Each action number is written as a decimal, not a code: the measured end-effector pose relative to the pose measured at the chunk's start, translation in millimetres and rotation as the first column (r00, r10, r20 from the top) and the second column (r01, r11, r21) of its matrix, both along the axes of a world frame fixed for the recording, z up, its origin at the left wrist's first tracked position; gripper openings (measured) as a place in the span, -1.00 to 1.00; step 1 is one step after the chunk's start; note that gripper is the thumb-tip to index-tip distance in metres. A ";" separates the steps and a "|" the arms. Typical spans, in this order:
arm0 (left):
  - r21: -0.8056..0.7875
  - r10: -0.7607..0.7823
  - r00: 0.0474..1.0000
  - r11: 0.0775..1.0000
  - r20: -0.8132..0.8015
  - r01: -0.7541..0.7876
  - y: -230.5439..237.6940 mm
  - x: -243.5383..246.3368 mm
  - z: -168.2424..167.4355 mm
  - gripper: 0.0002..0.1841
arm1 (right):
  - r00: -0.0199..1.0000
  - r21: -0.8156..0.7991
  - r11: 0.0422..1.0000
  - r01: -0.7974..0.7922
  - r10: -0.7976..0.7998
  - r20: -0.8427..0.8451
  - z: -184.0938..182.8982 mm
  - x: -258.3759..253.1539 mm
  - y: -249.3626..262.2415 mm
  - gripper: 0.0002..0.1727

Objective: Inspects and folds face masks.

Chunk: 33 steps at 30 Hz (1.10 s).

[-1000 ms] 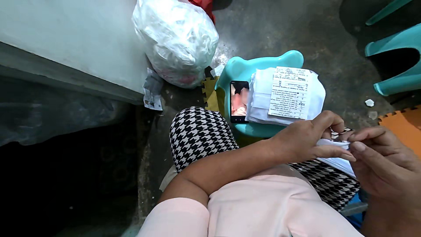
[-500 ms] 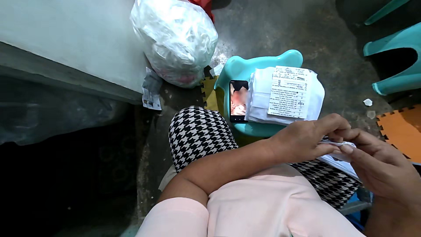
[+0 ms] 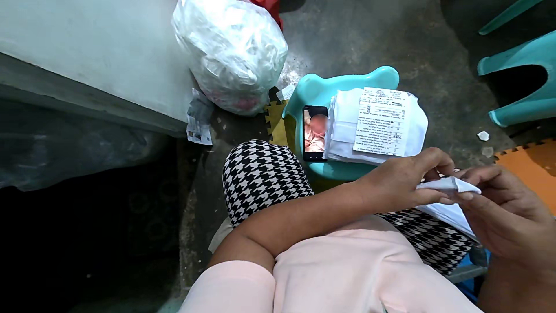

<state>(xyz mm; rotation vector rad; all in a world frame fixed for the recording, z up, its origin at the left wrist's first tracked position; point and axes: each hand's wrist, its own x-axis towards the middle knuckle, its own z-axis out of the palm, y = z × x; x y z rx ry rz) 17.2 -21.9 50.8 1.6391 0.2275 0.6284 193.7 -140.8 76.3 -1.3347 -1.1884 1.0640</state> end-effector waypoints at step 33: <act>-0.130 0.097 0.995 0.987 -0.002 -0.096 8.8 -0.9 -9.3 -0.89 | 0.986 -0.035 0.990 0.135 -0.131 0.100 -5.0 -16.1 12.1 -0.86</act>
